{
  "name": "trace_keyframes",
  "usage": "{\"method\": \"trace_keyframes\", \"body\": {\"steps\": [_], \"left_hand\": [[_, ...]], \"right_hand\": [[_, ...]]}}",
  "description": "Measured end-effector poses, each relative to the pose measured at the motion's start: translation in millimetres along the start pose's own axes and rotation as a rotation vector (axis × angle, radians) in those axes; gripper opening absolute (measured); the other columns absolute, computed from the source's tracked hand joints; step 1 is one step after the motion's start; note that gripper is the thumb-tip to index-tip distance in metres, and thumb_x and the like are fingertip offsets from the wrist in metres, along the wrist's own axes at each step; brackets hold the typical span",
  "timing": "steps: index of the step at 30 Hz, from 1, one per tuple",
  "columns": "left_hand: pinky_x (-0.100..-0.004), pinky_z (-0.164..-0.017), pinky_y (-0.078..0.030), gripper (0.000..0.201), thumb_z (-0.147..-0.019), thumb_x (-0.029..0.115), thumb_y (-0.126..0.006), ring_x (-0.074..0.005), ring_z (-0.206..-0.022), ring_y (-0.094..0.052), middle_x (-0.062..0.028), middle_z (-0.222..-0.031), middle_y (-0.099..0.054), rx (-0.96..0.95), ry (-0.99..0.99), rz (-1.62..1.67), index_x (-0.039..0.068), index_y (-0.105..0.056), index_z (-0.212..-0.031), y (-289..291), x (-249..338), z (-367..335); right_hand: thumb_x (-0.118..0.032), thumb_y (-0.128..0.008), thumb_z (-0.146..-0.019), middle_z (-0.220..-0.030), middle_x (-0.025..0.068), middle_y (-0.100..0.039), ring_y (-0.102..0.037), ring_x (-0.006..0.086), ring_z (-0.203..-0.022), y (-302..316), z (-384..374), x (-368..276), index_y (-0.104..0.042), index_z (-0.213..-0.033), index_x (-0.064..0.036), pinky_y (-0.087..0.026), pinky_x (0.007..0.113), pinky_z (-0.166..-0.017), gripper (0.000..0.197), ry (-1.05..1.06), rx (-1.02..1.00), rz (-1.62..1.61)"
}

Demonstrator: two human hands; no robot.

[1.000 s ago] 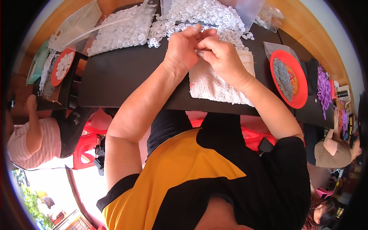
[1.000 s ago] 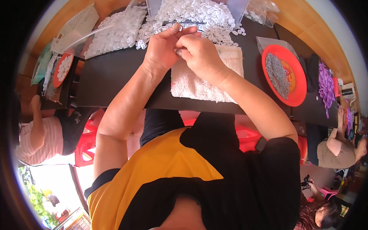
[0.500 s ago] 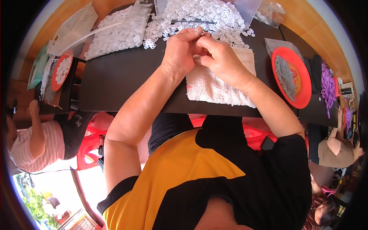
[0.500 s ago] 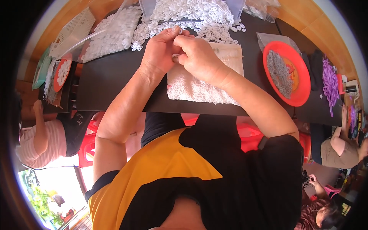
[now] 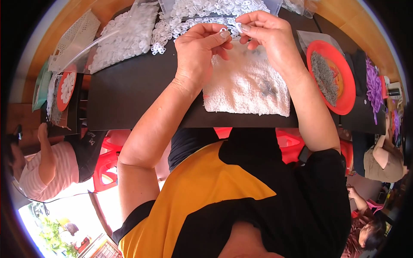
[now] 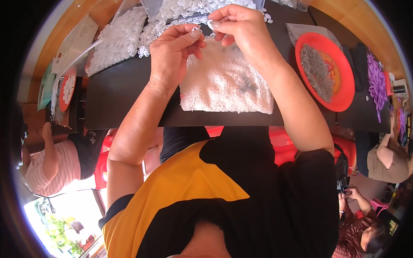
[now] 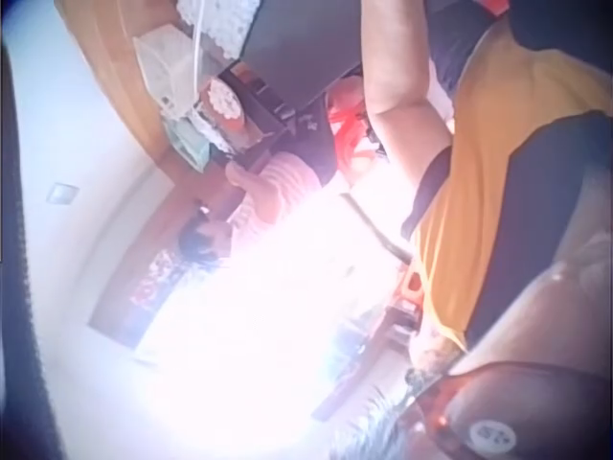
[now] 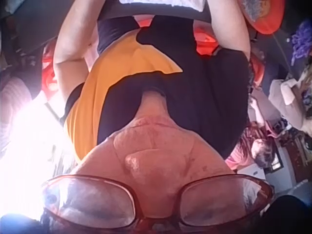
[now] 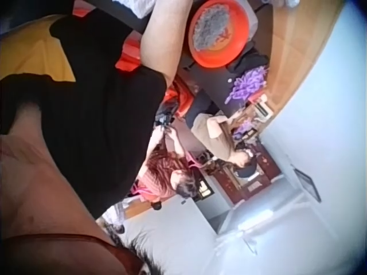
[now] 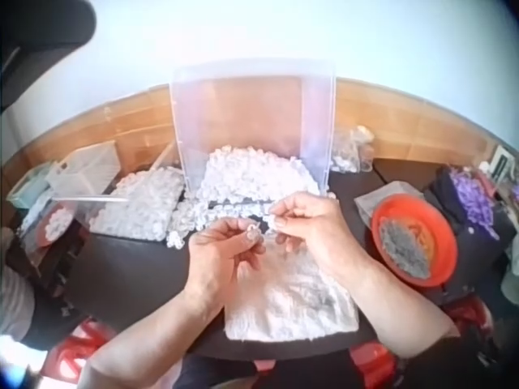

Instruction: Assembling small plastic components by manually inserting tiny metal pins.

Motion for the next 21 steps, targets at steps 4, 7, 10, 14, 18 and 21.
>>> {"method": "trace_keyframes", "body": {"steps": [4, 7, 10, 14, 18, 21], "left_hand": [[-0.0273, -0.051, -0.05, 0.009, -0.083, -0.003, -0.065, -0.0181, -0.066, -0.064, -0.0119, -0.081, -0.066, -0.022, -0.046, -0.01, -0.006, -0.063, -0.092, -0.4, 0.6, 1.1], [-0.0269, -0.05, -0.049, 0.009, -0.082, -0.004, -0.066, -0.0174, -0.065, -0.064, -0.0116, -0.08, -0.066, -0.018, -0.049, -0.015, -0.006, -0.063, -0.09, -1.5, 0.9, 2.4], [-0.0275, -0.053, -0.049, 0.011, -0.083, -0.003, -0.065, -0.0185, -0.066, -0.064, -0.0124, -0.08, -0.066, -0.023, -0.048, -0.048, -0.006, -0.063, -0.093, -1.5, 3.0, 4.9], [-0.0281, -0.055, -0.049, 0.013, -0.084, -0.002, -0.065, -0.02, -0.068, -0.064, -0.0134, -0.081, -0.065, -0.034, -0.058, -0.093, -0.007, -0.062, -0.096, -0.5, 3.2, 5.8], [-0.0279, -0.055, -0.049, 0.013, -0.083, -0.003, -0.064, -0.02, -0.068, -0.064, -0.0134, -0.081, -0.065, -0.032, -0.064, -0.117, -0.007, -0.061, -0.096, -2.4, 4.9, 7.1], [-0.0281, -0.054, -0.05, 0.013, -0.083, -0.004, -0.064, -0.0203, -0.067, -0.064, -0.0137, -0.081, -0.065, -0.041, -0.055, -0.132, -0.008, -0.061, -0.096, -4.1, 5.2, 6.9]], "right_hand": [[-0.009, -0.058, -0.09, -0.089, 0.0041, -0.065, -0.061, 0.0104, -0.077, -2.5, 1.2, -4.8, -0.065, -0.107, -0.0001, -0.044, 0.022, -0.063, 0.021, 0.017, 0.001, 0.03], [-0.009, -0.059, -0.09, -0.089, 0.0039, -0.065, -0.061, 0.0103, -0.077, -4.2, 3.2, -5.6, -0.065, -0.107, -0.0005, -0.045, 0.022, -0.064, 0.021, 0.036, -0.005, 0.051], [-0.009, -0.059, -0.09, -0.089, 0.0039, -0.066, -0.061, 0.0102, -0.077, -7.2, 5.3, -7.4, -0.065, -0.107, -0.0009, -0.045, 0.022, -0.064, 0.02, 0.057, -0.008, 0.074], [-0.009, -0.059, -0.089, -0.09, 0.004, -0.066, -0.061, 0.0099, -0.078, -9.7, 6.7, -4.7, -0.066, -0.105, -0.0013, -0.045, 0.022, -0.064, 0.018, 0.071, -0.006, 0.081], [-0.007, -0.064, -0.086, -0.087, 0.0034, -0.068, -0.061, 0.0087, -0.072, -10.8, 6.6, -2.9, -0.067, -0.101, -0.0017, -0.048, 0.022, -0.061, 0.016, 0.102, 0.011, 0.062], [-0.007, -0.064, -0.085, -0.086, 0.0034, -0.068, -0.061, 0.0085, -0.072, -10.1, 6.9, -3.3, -0.068, -0.1, -0.0014, -0.048, 0.021, -0.061, 0.016, 0.108, 0.005, 0.051]]}}
Point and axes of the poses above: each hand's wrist, its own z-axis away from the middle knuckle, its own y-axis out of the back of the hand, x = y × z, the point moved 2 cm from there along -z, towards the middle knuckle
